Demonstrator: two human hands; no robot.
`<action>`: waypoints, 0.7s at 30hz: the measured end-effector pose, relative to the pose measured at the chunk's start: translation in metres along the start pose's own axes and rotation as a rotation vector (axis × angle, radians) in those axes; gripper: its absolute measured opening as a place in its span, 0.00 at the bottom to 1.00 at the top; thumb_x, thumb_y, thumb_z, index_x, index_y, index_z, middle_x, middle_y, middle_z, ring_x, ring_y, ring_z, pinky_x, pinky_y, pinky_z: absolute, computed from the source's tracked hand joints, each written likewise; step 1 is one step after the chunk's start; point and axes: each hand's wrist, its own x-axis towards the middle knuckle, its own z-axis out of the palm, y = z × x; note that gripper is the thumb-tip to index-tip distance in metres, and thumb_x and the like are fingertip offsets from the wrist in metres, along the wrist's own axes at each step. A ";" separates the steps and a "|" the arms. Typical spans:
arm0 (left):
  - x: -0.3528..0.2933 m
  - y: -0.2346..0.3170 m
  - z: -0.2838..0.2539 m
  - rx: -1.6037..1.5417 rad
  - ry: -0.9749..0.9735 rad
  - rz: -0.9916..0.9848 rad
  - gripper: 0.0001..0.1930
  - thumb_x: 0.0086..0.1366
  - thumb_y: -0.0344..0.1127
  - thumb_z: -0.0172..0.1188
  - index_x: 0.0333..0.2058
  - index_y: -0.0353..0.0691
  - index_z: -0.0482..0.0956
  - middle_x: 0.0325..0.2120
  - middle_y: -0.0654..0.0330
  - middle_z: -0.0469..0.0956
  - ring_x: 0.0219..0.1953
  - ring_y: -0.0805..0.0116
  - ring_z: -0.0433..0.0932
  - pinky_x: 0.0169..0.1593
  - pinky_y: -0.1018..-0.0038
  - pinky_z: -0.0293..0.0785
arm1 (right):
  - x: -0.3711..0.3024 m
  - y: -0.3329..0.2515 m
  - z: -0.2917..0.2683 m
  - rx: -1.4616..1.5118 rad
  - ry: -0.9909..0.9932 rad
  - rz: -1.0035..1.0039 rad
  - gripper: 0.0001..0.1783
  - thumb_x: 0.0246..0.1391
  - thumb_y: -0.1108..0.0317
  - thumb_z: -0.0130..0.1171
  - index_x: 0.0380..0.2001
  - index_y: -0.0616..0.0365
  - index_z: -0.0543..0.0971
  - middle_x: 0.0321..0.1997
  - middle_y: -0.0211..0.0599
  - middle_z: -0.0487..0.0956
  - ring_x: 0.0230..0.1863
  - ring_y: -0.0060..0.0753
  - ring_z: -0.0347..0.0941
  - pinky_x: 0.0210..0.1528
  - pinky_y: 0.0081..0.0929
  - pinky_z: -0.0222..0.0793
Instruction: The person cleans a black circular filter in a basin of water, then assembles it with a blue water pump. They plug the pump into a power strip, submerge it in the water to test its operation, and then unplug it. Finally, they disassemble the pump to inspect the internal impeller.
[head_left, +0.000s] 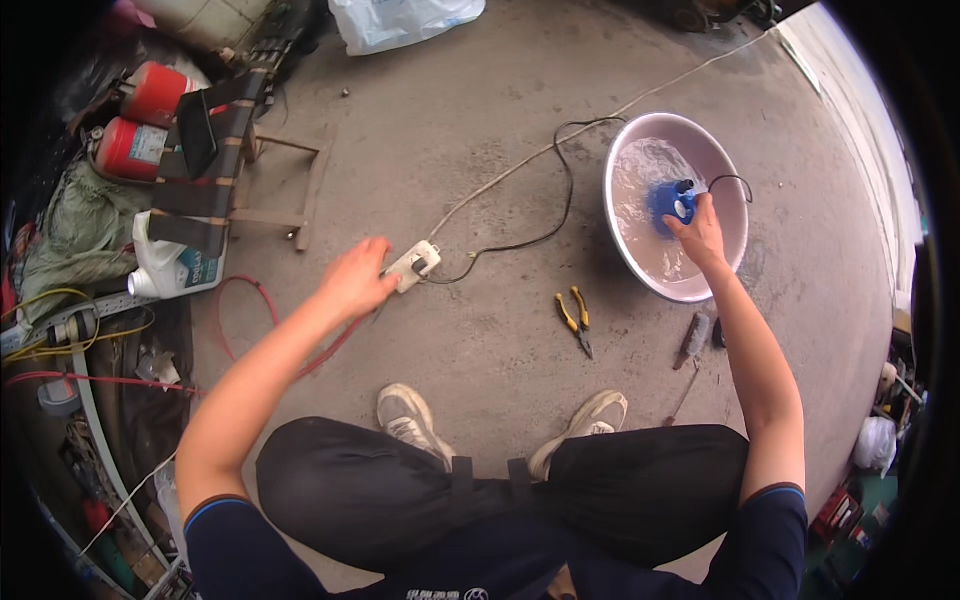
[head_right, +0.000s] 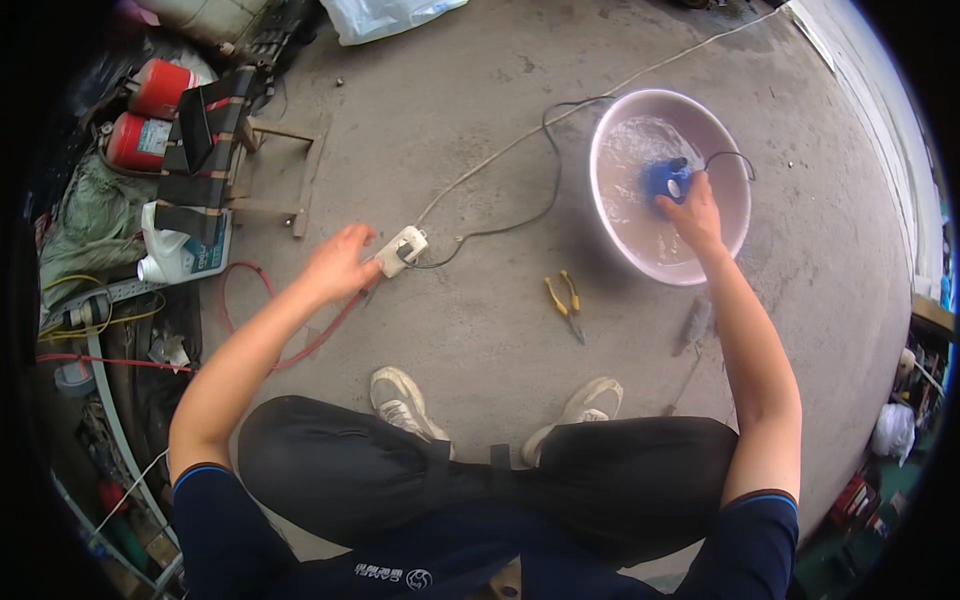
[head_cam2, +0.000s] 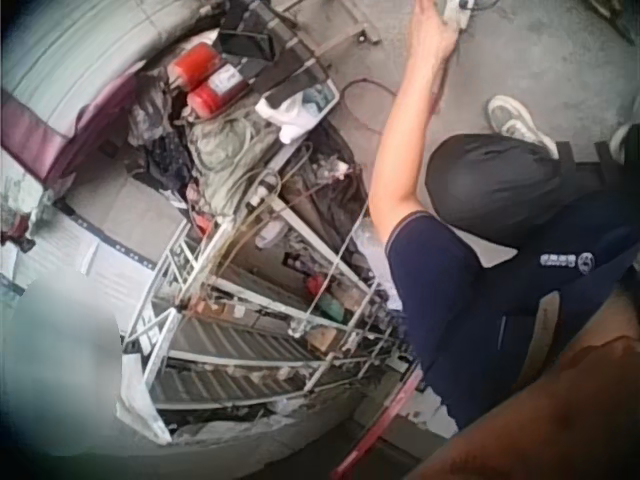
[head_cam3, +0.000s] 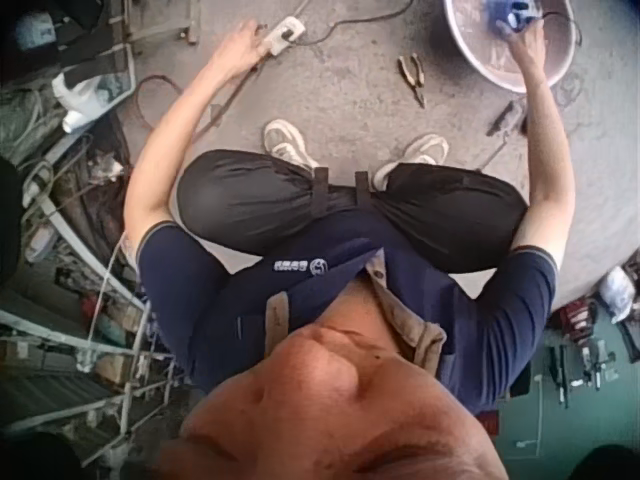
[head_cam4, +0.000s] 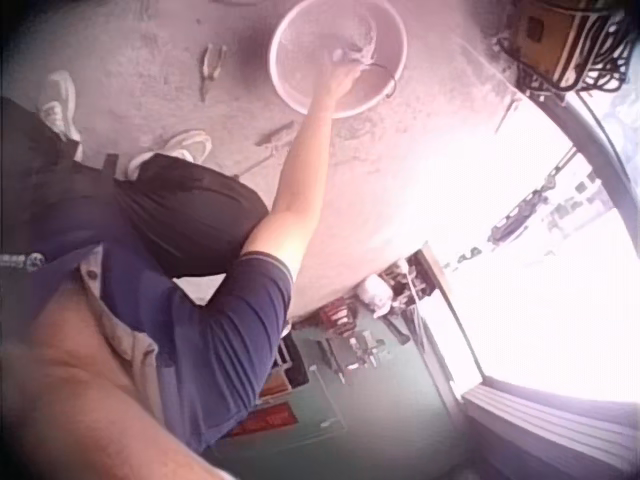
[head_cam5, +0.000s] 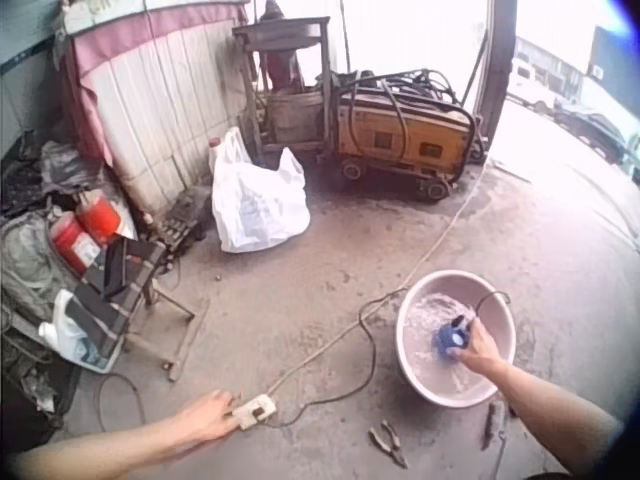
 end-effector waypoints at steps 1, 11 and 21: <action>-0.007 -0.009 0.023 -0.037 0.001 -0.007 0.31 0.66 0.47 0.71 0.61 0.38 0.73 0.58 0.46 0.78 0.61 0.43 0.79 0.61 0.51 0.78 | -0.004 0.002 0.000 -0.048 0.040 -0.016 0.44 0.55 0.53 0.78 0.66 0.62 0.67 0.65 0.58 0.77 0.68 0.60 0.75 0.67 0.48 0.71; -0.003 -0.025 0.085 -0.145 0.270 0.101 0.34 0.63 0.33 0.72 0.66 0.38 0.69 0.64 0.45 0.70 0.66 0.40 0.73 0.67 0.52 0.74 | -0.012 0.005 -0.011 -0.009 0.045 0.012 0.54 0.53 0.47 0.76 0.76 0.55 0.61 0.71 0.59 0.75 0.72 0.58 0.73 0.72 0.47 0.69; -0.011 0.070 -0.051 -0.026 -0.099 0.158 0.24 0.66 0.33 0.69 0.59 0.36 0.75 0.55 0.46 0.78 0.58 0.41 0.78 0.61 0.52 0.76 | 0.004 0.132 0.012 0.264 -0.124 0.283 0.14 0.65 0.66 0.57 0.31 0.67 0.82 0.27 0.41 0.82 0.27 0.36 0.81 0.33 0.34 0.79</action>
